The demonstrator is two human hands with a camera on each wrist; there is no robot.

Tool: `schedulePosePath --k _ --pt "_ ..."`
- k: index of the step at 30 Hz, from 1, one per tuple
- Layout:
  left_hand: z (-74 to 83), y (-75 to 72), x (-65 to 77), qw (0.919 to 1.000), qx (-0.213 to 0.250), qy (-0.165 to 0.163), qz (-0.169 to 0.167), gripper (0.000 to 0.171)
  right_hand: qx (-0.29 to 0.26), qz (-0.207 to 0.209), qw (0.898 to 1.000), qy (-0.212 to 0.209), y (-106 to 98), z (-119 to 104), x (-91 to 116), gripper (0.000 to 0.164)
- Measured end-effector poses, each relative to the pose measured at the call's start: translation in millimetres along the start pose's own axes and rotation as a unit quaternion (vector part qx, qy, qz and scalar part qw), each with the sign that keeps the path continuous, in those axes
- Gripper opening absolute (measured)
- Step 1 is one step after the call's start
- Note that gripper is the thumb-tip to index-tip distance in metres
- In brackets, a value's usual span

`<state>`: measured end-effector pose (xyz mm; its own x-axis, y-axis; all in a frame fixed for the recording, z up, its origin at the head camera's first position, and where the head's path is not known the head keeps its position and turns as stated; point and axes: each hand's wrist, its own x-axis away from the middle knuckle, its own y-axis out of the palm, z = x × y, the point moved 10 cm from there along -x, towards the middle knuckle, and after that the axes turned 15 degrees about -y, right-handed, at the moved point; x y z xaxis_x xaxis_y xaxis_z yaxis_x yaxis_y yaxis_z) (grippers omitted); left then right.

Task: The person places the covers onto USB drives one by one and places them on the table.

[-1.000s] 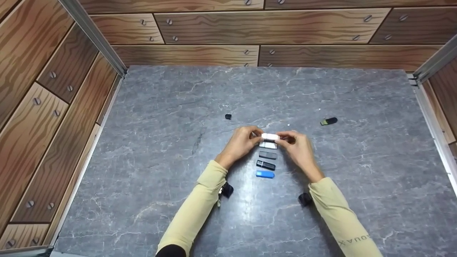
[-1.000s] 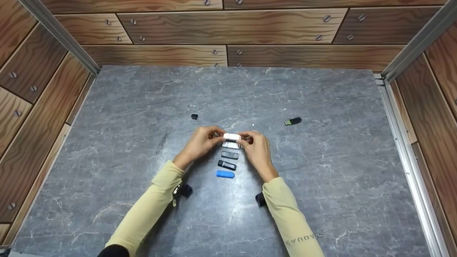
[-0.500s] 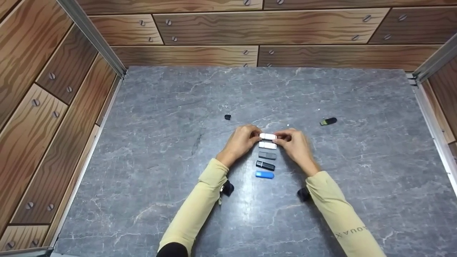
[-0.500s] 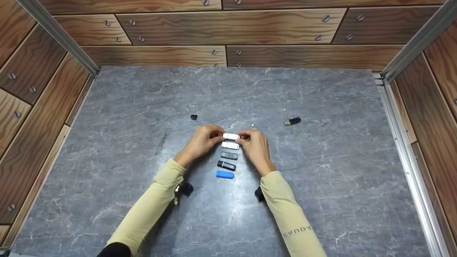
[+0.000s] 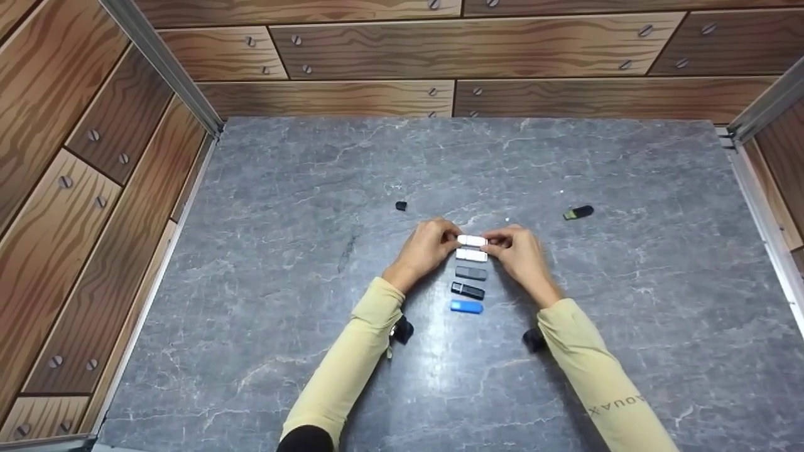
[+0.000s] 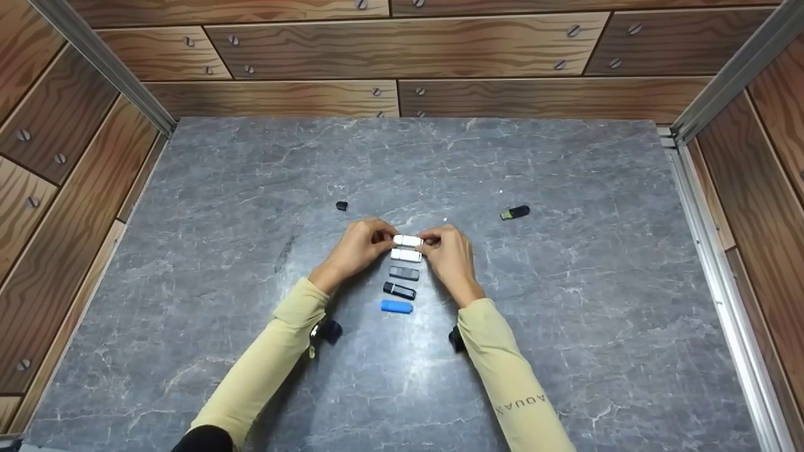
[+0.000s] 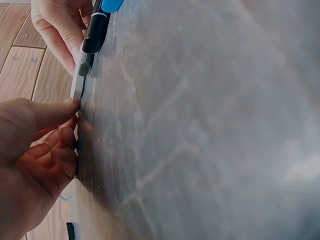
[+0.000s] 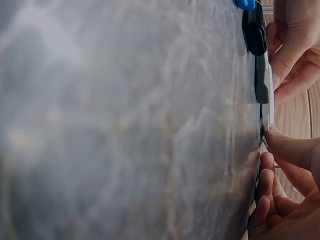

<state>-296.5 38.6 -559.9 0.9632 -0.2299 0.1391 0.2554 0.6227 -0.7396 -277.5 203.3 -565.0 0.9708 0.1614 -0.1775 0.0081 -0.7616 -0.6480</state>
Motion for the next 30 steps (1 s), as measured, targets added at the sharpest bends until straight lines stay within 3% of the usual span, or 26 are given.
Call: schedulePosePath --k 11,16,25,30 --pt "2.6 -2.2 -1.5 0.9997 0.02 0.013 -0.005 0.019 -0.034 -0.003 0.999 -0.005 -2 0 1 0.025" --pt "-1.1 -6.0 -2.9 0.9993 0.035 0.002 -0.011 0.023 -0.06 -0.011 0.998 0.004 -4 4 1 0.031" --pt "-29.6 -34.8 -5.4 0.9966 0.078 -0.027 0.006 0.024 -0.104 -0.032 0.993 0.051 -22 22 7 0.039" --pt "-48.0 -53.9 -8.3 0.9924 0.11 -0.051 0.023 0.021 -0.098 -0.019 0.994 0.053 -37 31 9 0.034"
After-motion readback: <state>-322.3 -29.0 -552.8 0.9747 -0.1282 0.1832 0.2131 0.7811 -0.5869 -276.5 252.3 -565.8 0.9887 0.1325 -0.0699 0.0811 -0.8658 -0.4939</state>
